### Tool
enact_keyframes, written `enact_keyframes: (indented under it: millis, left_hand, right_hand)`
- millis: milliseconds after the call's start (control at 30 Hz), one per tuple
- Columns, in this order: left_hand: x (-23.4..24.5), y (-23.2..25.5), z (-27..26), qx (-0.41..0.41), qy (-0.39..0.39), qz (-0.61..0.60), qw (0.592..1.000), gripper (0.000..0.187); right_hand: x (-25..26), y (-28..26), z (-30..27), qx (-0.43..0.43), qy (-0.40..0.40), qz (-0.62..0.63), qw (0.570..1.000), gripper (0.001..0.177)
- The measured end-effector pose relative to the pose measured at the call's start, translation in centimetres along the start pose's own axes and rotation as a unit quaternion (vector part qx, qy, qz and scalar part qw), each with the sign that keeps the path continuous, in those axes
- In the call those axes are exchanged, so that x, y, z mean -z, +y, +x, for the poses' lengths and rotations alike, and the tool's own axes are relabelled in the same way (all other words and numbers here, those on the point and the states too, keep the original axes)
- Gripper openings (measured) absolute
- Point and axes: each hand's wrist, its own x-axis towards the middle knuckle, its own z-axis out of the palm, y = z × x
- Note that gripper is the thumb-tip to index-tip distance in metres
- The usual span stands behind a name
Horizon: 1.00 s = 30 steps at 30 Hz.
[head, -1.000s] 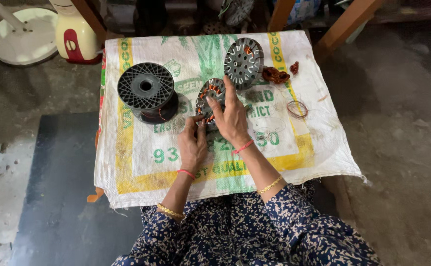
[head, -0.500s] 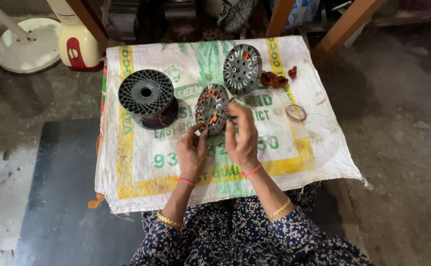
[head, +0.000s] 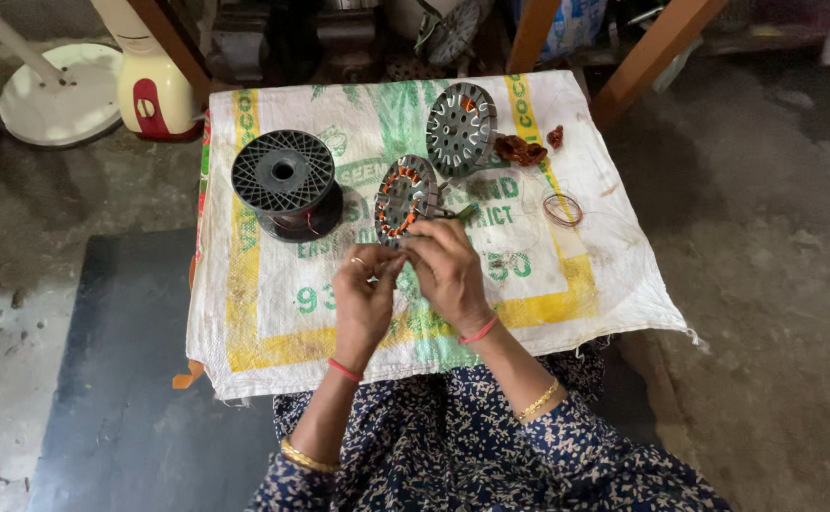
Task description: The person is winding copper wire around a slotted metal rotor component. They use both hands to feed the wire through the slots and secure it, occasionally using a green-handled tool to assist with the winding process.
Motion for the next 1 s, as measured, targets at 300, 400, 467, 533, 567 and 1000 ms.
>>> enact_keyframes:
  millis: [300, 400, 467, 533, 567, 1000]
  left_hand:
    - [1.5, -2.1, 2.8, 0.129, -0.053, -0.463, 0.875, 0.017]
    - [1.5, -2.8, 2.7, 0.099, -0.032, -0.463, 0.88, 0.015]
    - [1.5, -3.2, 2.4, 0.127, -0.026, -0.505, 0.853, 0.013]
    - [1.4, -3.3, 2.1, 0.164, -0.062, -0.428, 0.887, 0.01]
    - [1.3, -3.2, 1.9, 0.183, -0.081, -0.387, 0.9, 0.01]
    - [2.8, 2.2, 4.1, -0.149, -0.032, 0.219, 0.964, 0.055]
  right_hand:
    - [1.4, 0.3, 0.9, -0.064, -0.019, 0.086, 0.994, 0.007]
    - [1.5, 0.6, 1.4, -0.046, -0.025, 0.094, 0.994, 0.007]
    - [1.6, 0.9, 1.7, -0.045, -0.034, 0.106, 0.993, 0.007]
    - [1.8, 1.2, 2.0, -0.062, -0.043, 0.118, 0.99, 0.009]
    - [1.9, 1.3, 2.2, -0.08, -0.047, 0.124, 0.988, 0.01]
    - [1.9, 1.2, 3.9, -0.118, -0.103, 0.153, 0.976, 0.008]
